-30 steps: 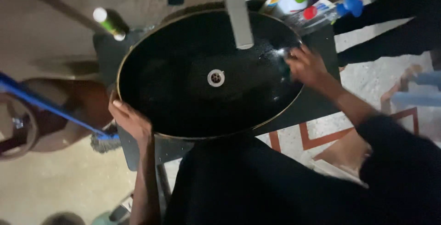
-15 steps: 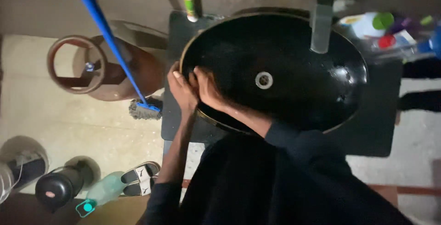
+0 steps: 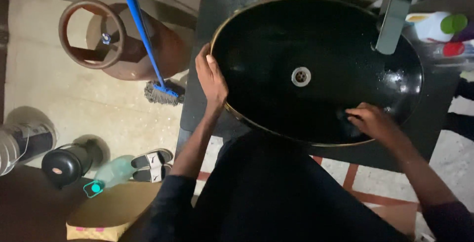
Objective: Cleaning a black bathroom vessel sink using a sponge and water.
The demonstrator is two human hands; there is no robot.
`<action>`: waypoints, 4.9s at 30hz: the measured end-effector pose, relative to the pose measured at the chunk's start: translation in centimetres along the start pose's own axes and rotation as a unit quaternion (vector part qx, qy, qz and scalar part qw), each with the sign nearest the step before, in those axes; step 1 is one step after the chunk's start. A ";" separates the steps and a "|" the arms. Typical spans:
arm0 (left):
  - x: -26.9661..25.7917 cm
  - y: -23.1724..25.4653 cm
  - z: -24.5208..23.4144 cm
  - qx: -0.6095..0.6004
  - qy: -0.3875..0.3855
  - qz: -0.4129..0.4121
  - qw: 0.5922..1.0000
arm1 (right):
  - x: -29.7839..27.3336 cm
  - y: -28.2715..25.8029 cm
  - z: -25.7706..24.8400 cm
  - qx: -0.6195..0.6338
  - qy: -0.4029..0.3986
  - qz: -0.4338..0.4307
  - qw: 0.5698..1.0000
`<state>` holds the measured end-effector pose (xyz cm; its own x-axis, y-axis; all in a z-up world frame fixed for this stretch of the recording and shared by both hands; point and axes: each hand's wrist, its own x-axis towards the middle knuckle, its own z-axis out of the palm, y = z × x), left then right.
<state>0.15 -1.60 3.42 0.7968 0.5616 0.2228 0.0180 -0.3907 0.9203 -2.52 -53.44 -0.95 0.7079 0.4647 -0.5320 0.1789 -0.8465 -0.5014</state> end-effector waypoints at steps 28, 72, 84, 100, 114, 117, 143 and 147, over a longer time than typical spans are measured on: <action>-0.1 -0.9 0.5 -0.137 0.047 -0.058 0.988 | 10.3 -16.3 7.9 0.055 0.098 -0.155 0.981; -0.4 -1.1 0.4 -0.103 0.044 -0.037 0.993 | 14.3 -27.3 6.5 0.077 0.119 -0.142 0.980; -1.0 -1.6 -0.2 -0.041 0.019 -0.033 0.998 | -2.8 0.5 -3.4 -0.013 -0.067 0.180 0.981; -0.1 0.0 -0.2 -0.045 0.019 -0.028 0.998 | -2.8 4.3 -2.7 -0.073 -0.068 0.136 0.986; 0.5 -3.3 1.8 -0.117 -0.001 -0.039 0.992 | 5.2 -6.3 4.1 0.209 0.084 -0.012 0.974; 0.6 -3.3 0.9 -0.087 0.000 -0.029 0.996 | -3.0 -2.4 -3.2 0.103 0.035 0.204 0.973; -0.1 -3.3 1.2 -0.101 -0.013 -0.043 0.994 | 4.9 -12.9 6.1 0.177 0.072 -0.065 0.979; 0.0 -2.2 1.0 -0.100 -0.020 -0.016 0.995 | -0.2 -4.6 2.5 -0.033 0.102 -0.025 0.994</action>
<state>0.67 -1.46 1.03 0.8217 0.5396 0.1834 -0.0735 -0.2188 0.9730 -5.17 -49.05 -0.21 0.8195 0.4495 -0.3555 0.2562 -0.8422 -0.4743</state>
